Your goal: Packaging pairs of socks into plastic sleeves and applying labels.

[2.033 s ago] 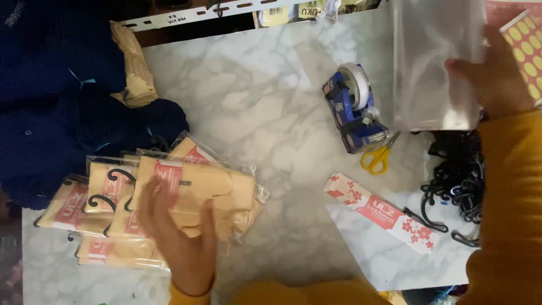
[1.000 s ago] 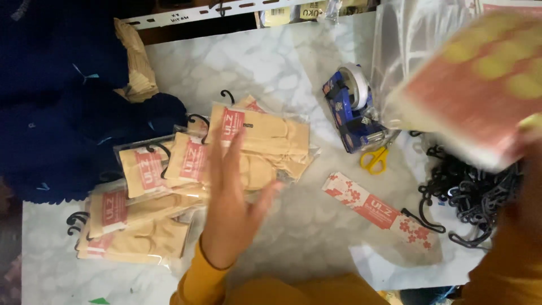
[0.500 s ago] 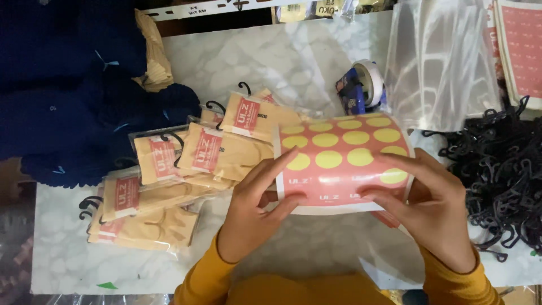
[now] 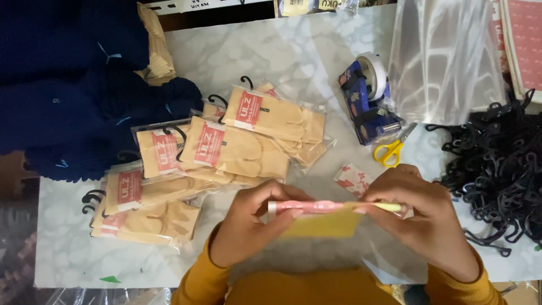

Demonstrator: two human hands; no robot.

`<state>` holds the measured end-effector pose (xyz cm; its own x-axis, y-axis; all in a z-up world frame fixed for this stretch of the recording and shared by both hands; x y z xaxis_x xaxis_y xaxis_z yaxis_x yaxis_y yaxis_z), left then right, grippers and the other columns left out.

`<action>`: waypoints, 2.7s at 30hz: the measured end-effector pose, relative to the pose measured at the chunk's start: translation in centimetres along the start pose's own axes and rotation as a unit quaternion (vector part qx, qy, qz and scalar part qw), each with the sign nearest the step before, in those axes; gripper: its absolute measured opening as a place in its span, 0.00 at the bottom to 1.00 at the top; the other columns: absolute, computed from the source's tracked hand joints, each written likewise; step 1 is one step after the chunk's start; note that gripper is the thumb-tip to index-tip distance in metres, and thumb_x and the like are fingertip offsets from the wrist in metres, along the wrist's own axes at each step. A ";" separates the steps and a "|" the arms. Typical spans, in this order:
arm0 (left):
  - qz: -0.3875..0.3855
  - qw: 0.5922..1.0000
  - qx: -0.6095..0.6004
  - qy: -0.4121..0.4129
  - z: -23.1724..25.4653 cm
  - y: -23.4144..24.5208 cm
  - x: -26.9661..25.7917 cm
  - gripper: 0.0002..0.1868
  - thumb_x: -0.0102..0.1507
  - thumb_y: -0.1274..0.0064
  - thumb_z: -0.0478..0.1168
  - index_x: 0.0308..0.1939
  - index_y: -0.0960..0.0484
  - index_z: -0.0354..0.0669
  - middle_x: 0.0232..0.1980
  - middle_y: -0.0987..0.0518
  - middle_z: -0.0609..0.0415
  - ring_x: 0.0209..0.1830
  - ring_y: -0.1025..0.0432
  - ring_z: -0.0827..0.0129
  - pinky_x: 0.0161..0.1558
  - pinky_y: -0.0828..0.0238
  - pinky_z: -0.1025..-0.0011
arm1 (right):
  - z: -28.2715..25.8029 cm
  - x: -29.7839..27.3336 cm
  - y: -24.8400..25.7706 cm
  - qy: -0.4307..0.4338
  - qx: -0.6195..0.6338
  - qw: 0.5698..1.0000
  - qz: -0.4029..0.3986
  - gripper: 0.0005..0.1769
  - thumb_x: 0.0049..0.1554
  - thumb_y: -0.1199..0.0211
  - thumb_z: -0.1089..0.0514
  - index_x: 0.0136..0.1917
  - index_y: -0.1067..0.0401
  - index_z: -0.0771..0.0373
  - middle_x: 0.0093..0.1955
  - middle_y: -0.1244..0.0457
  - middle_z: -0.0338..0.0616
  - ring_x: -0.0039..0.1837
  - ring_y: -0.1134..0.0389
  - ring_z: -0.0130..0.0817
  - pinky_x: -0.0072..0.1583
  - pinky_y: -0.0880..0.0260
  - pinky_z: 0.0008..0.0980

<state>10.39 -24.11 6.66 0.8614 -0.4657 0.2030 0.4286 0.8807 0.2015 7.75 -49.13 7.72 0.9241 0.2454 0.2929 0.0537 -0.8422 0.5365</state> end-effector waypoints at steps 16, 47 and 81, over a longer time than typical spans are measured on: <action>0.053 0.983 0.040 0.170 -7.4 -3.9 -1.4 0.08 0.56 0.43 0.38 0.38 0.22 0.46 0.36 0.18 0.62 0.36 0.26 0.76 0.42 0.32 0.77 | 0.7 -0.3 -4.4 0.059 -0.045 0.997 -0.024 0.09 0.60 0.37 0.62 0.55 0.25 0.58 0.50 0.31 0.38 0.52 0.31 0.37 0.58 0.33 0.35; -0.086 0.993 -0.060 0.049 -6.8 -6.1 0.4 0.11 0.68 0.46 0.40 0.52 0.21 0.39 0.49 0.18 0.53 0.50 0.22 0.68 0.53 0.29 0.74 | 3.6 -3.8 -0.4 0.008 0.197 0.980 -0.012 0.49 0.47 0.26 0.72 0.71 0.50 0.49 0.78 0.53 0.68 0.65 0.27 0.45 0.61 0.16 0.36; 0.182 0.952 -0.202 -0.139 -4.1 -2.4 7.7 0.40 0.61 0.48 0.26 0.69 0.53 0.56 0.74 0.49 0.44 0.80 0.52 0.63 0.68 0.26 0.56 | 0.4 5.0 0.2 0.094 0.271 0.958 -0.021 0.68 0.46 0.31 0.86 0.81 0.61 0.39 0.81 0.59 0.65 0.58 0.35 0.45 0.51 0.12 0.36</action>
<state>17.14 -29.47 3.82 0.8916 -0.0792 0.4458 0.2339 0.9236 -0.3037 12.52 -48.28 9.03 0.8349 0.3240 0.4449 0.3251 -0.9426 0.0762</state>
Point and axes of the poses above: each hand's wrist, its own x-axis towards the middle knuckle, its own y-axis out of the back of the hand, z = x × y, the point moved 4 cm from there along x, towards the middle knuckle
